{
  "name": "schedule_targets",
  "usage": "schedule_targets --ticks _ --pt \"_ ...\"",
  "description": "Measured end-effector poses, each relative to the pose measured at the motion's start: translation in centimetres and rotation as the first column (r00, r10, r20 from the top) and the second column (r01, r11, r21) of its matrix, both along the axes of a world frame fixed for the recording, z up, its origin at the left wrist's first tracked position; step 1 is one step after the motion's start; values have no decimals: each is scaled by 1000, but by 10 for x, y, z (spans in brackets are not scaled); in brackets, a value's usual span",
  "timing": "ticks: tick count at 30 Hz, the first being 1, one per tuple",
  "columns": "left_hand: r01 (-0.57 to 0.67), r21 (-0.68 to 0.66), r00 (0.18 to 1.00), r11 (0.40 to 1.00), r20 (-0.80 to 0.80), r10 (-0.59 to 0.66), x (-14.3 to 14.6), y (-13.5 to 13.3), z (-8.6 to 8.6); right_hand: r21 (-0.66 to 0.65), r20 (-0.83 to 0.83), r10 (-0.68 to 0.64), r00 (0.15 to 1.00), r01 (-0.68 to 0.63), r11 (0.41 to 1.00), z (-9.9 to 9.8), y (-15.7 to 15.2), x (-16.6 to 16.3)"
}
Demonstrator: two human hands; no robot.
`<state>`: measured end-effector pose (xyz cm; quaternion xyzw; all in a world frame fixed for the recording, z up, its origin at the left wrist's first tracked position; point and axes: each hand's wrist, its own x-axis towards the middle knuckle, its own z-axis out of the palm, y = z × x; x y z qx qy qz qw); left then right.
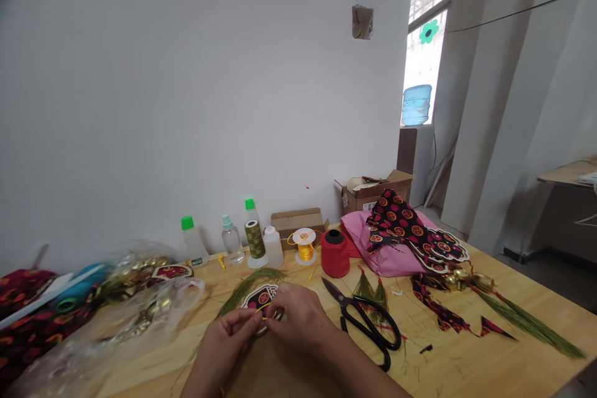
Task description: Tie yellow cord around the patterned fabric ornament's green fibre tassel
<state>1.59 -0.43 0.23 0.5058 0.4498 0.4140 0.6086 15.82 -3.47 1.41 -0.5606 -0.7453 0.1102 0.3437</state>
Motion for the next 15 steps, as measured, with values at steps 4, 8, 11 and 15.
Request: schedule_targets --ticks 4,8,11,15 --pt "-3 57 999 998 35 1 0 2 0 -49 -84 24 996 -28 998 -7 3 -2" --pt "48 138 999 989 8 -49 1 1 -1 -142 -352 94 931 -152 978 -9 6 -3" --pt "83 154 996 985 -37 -78 0 0 -2 -179 -493 82 866 -193 965 -6 6 -3" --pt "90 129 996 988 -34 -86 0 -3 0 -234 -653 -44 756 -146 961 -1 6 -6"
